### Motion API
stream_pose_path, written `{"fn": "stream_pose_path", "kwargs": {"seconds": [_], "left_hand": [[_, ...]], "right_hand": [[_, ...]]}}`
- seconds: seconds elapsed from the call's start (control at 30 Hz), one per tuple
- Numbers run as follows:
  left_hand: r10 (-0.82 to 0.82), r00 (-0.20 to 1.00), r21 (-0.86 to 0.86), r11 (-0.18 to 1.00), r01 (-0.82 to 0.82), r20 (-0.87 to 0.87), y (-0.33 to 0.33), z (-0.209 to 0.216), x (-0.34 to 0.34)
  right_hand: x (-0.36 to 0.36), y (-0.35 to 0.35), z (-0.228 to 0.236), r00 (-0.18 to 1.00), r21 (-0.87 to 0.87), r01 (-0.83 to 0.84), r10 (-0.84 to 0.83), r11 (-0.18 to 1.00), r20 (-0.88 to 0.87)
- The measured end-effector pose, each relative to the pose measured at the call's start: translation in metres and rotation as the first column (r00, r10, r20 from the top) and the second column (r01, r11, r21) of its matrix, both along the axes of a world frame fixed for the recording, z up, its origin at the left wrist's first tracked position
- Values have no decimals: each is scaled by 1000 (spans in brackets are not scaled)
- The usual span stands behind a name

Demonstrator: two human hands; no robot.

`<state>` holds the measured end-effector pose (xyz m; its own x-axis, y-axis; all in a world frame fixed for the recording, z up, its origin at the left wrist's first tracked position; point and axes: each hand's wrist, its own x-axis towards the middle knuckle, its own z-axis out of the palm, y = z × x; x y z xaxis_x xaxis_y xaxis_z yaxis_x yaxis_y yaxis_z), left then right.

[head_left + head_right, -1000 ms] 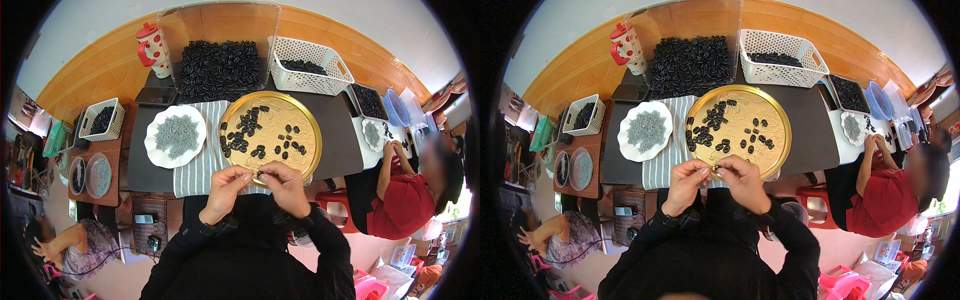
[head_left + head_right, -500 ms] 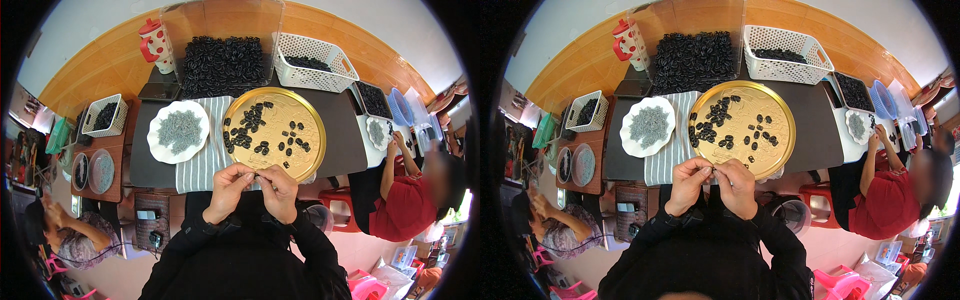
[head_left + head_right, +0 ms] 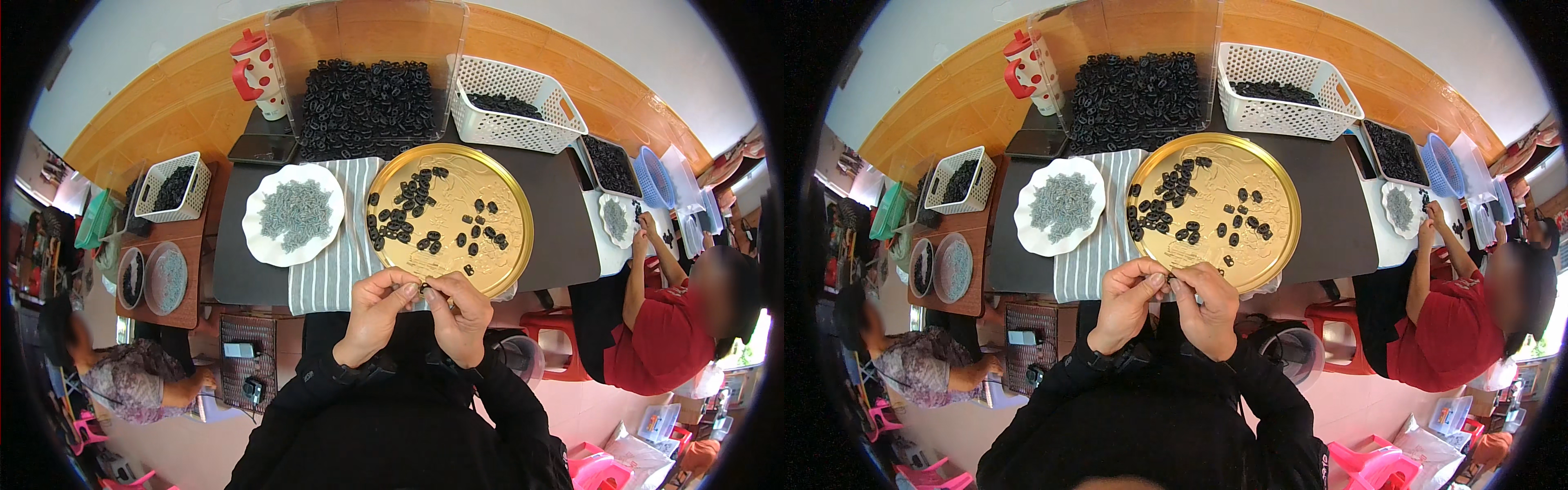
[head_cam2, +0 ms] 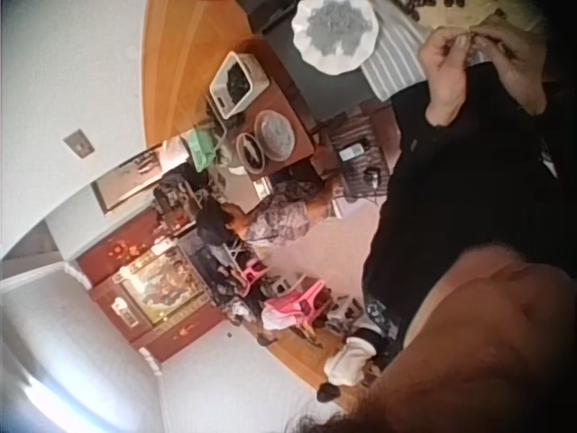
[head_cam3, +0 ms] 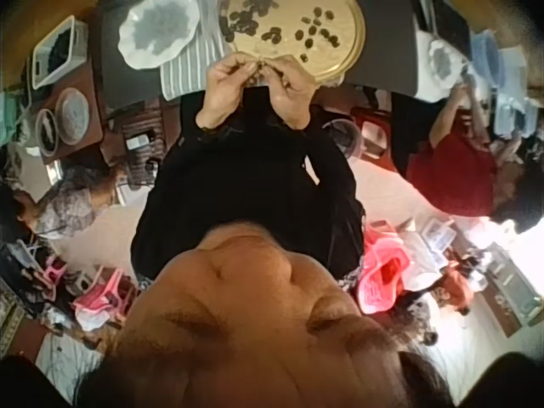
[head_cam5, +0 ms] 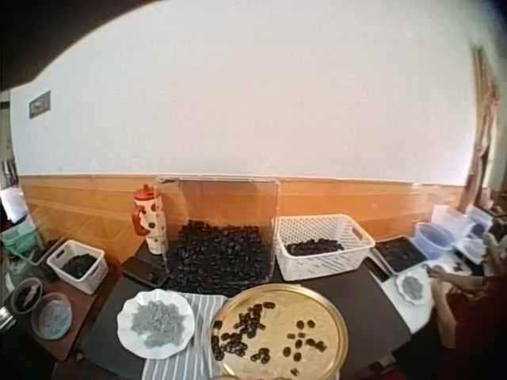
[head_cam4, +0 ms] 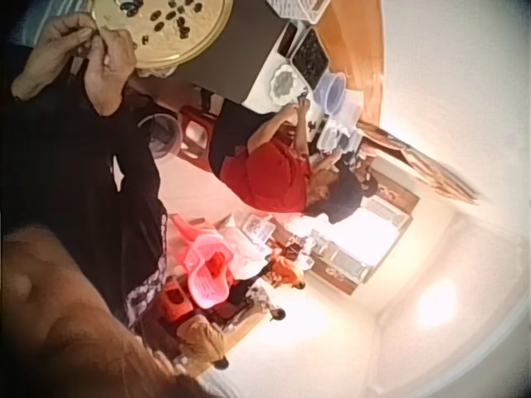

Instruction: The person picks up a black plastic piece and a small grey spring by hand, fits the spring into the piece, and places the assembled component into a white basket, repeating this process several times.

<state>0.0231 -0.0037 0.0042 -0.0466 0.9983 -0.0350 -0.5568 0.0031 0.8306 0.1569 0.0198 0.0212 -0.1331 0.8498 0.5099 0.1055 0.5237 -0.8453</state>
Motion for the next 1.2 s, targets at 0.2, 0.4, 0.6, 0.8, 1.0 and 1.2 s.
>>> {"fn": "stream_pose_path", "kwargs": {"seconds": [0.2,0.4,0.6,0.8,1.0,1.2], "left_hand": [[-2,1000,-6,1000,2,-13,-1,1,-2],[5,999,21,1000,-4,-50,0,-1,-1],[24,997,-12,1000,-25,-69,-2,2,-1],[21,998,1,1000,-21,-57,-3,1,0],[16,997,17,1000,-15,-71,-3,0,1],[104,959,173,983,-59,-263,-6,-2,4]], "right_hand": [[-1,-1,2,1000,-41,0,-1,999,-1],[0,0,0,1000,-26,15,-15,1000,-7],[-2,-2,3,999,3,43,-44,999,18],[-2,-3,4,998,-15,56,-55,998,30],[-3,-3,8,994,57,79,-83,995,75],[-3,-2,7,982,298,68,-117,952,149]]}}
